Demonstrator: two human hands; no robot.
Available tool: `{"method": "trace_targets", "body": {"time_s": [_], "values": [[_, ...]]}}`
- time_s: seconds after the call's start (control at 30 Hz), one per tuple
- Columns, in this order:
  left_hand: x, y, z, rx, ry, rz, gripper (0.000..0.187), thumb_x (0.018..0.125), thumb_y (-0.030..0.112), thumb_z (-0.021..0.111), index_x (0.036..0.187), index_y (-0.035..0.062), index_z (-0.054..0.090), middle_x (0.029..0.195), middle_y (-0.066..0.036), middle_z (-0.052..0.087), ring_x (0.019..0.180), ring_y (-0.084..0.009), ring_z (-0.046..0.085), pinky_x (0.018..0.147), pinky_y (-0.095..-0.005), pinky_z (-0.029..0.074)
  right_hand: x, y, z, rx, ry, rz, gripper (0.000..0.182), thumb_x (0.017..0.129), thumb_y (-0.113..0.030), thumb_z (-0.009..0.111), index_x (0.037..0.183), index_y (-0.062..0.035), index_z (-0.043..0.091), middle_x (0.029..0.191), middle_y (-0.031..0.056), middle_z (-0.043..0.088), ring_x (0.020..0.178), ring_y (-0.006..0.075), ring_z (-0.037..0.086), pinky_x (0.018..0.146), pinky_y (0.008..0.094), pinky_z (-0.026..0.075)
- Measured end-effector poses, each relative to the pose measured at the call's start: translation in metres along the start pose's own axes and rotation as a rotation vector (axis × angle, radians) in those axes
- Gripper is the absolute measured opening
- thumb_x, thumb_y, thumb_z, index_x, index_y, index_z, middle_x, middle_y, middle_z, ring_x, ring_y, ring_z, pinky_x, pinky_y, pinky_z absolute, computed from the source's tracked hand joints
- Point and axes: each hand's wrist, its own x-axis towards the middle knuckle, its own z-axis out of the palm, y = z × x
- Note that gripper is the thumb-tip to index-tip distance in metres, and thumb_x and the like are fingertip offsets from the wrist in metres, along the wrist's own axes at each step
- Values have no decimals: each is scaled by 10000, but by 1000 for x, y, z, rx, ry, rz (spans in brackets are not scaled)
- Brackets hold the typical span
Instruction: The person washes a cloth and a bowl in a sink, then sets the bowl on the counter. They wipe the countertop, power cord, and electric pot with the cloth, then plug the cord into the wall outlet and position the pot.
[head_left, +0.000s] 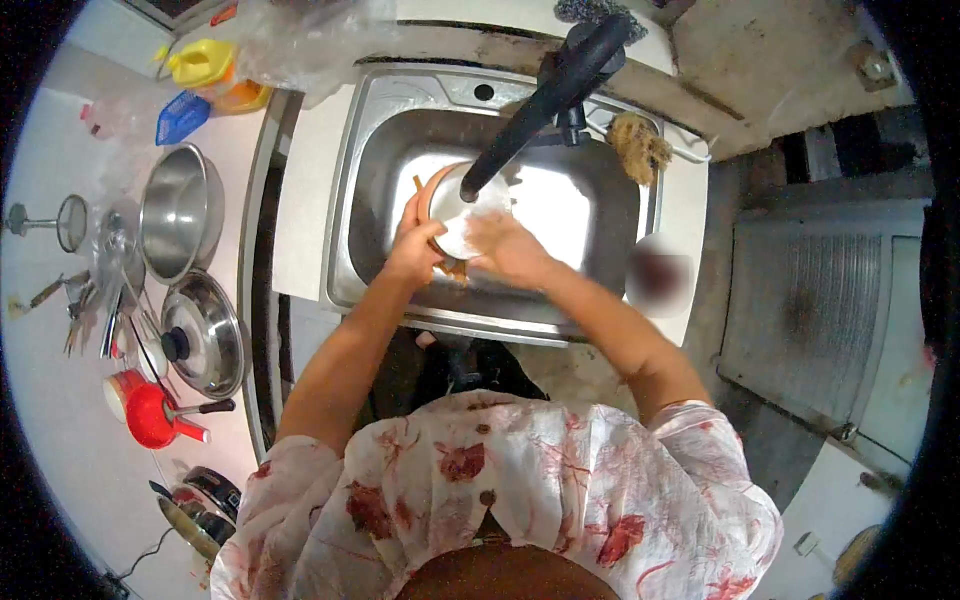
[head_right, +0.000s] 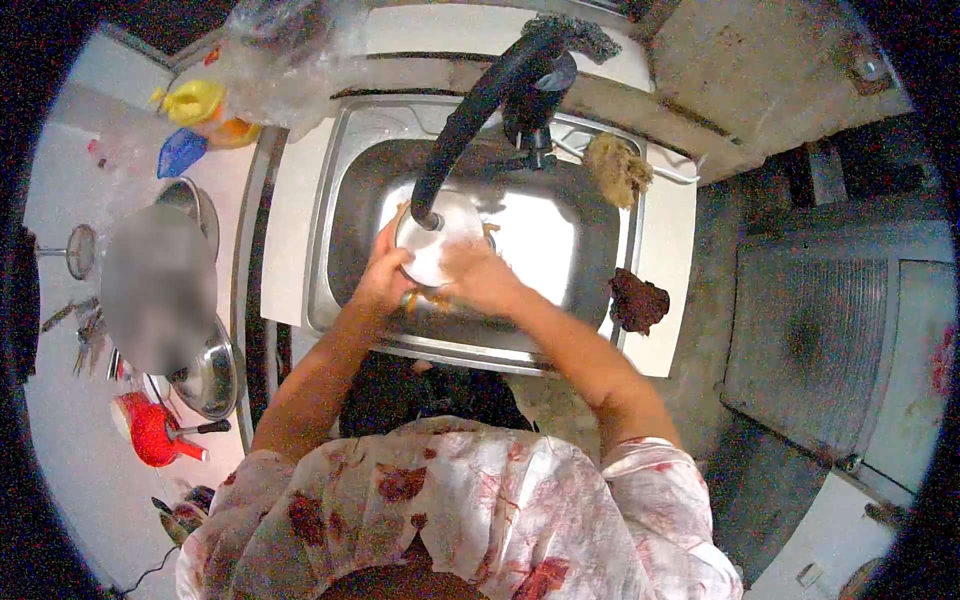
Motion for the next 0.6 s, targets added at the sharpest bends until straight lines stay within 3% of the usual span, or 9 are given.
{"method": "trace_targets", "body": {"time_s": [0.03, 0.13, 0.17, 0.27, 0.33, 0.4, 0.43, 0.53, 0.6], "values": [[-6, 4, 9, 144, 100, -87, 703, 750, 15, 433, 1369, 134, 121, 1282, -136, 352, 1147, -304, 422, 874, -501, 443, 2, 18, -8, -38, -127, -6, 382, 827, -331, 515, 1045, -20, 562, 1223, 171, 475, 1184, 325, 387, 1023, 413, 245], [-6, -7, 39, 35, 242, -29, 695, 732, -10, 426, 1354, 121, 144, 1272, -135, 357, 1124, -321, 448, 841, -501, 473, 31, 8, 14, -82, 89, 152, 397, 878, -372, 377, 959, -29, 558, 1066, 204, 518, 1035, 370, 443, 931, 441, 296], [8, -23, 17, -26, 178, 43, 704, 735, -6, 426, 1359, 130, 129, 1275, -148, 344, 1076, -328, 489, 798, -510, 497, 42, -8, 2, 209, 2, 233, 407, 891, -371, 320, 915, -36, 549, 965, 211, 524, 937, 376, 461, 858, 448, 329], [1, -13, -9, 40, 79, -62, 711, 743, 16, 440, 1361, 139, 111, 1274, -161, 341, 1075, -321, 491, 776, -516, 504, 10, 3, 39, 384, 93, 89, 331, 871, -308, 417, 988, -42, 575, 1035, 159, 556, 1012, 316, 491, 898, 410, 360], [-3, -6, 0, 98, 93, -89, 683, 748, 28, 447, 1348, 138, 138, 1243, -168, 364, 1068, -320, 496, 784, -518, 499, 5, 34, 3, -187, -381, -44, 317, 841, -255, 489, 1095, -69, 529, 1171, 135, 506, 1116, 288, 455, 927, 395, 350], [0, -15, 10, 101, 186, -181, 640, 746, 26, 445, 1323, 129, 187, 1204, -158, 395, 1072, -320, 494, 781, -523, 501, 18, 12, 5, -229, 149, 60, 341, 828, -289, 477, 1066, -58, 560, 1218, 179, 460, 1049, 324, 489, 919, 399, 354], [1, -15, 18, -3, 181, -157, 617, 744, 24, 448, 1306, 135, 218, 1182, -144, 405, 1072, -321, 494, 775, -531, 501, 29, -2, 3, 182, -37, 304, 343, 834, -283, 466, 1072, -52, 554, 1234, 204, 435, 1073, 353, 463, 933, 391, 348], [0, -8, 8, 98, 158, -185, 631, 744, 43, 455, 1315, 144, 206, 1216, -146, 394, 1092, -323, 481, 761, -528, 505, 5, -4, 36, 344, 132, 78, 299, 857, -276, 423, 989, -63, 586, 1097, 163, 540, 1031, 301, 505, 979, 402, 308], [1, -14, -5, 82, 32, -191, 637, 739, 58, 439, 1322, 147, 199, 1256, -159, 375, 1122, -342, 456, 789, -545, 484, -10, 4, -1, 18, -222, 104, 292, 869, -271, 407, 926, -82, 623, 962, 121, 609, 941, 247, 564, 974, 420, 307]]}}
